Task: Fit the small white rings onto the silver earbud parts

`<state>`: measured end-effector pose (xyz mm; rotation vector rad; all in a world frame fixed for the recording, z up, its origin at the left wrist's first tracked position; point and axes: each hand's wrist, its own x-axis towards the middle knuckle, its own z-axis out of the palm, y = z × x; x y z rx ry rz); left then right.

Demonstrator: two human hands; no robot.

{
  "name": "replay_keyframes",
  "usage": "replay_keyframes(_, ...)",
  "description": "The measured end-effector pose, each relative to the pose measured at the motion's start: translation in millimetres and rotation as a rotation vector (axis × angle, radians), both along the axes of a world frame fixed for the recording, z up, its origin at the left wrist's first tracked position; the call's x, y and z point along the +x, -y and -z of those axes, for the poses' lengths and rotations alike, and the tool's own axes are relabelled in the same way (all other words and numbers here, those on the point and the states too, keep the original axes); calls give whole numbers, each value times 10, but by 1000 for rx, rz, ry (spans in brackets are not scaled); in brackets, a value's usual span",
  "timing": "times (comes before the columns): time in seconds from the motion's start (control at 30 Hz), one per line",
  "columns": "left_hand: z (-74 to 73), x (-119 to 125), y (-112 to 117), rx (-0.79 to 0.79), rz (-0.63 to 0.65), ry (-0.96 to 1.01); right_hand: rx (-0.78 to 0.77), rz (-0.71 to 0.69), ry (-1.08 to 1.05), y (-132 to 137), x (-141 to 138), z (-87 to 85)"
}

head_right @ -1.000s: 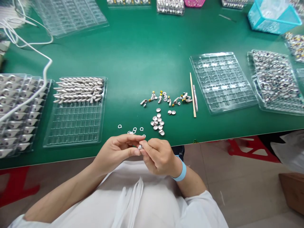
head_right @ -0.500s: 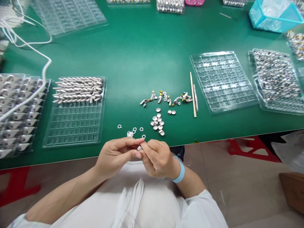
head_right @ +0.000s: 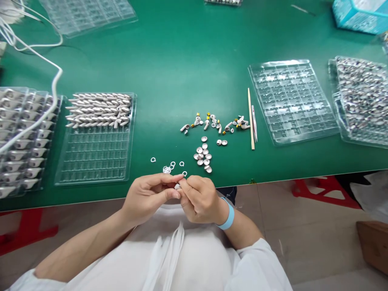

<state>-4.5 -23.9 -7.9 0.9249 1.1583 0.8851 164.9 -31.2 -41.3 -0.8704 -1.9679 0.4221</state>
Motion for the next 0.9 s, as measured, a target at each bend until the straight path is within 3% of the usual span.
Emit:
replay_keyframes(0.3,-9,-56,-46,-69,39,44,-98,-17,-27,-26,-9,-29)
replay_keyframes(0.63,-112,-31,-186,54,83,1,-348,-42,-160,-58,86,-141)
replay_keyframes(0.77,-98,-43,-166,135,127,-64,-421,-118,-213,-80,133,-188)
replay_keyframes(0.9,-50,-51,-130,258,125,-110,-479,-82,-236,-58,148,-203)
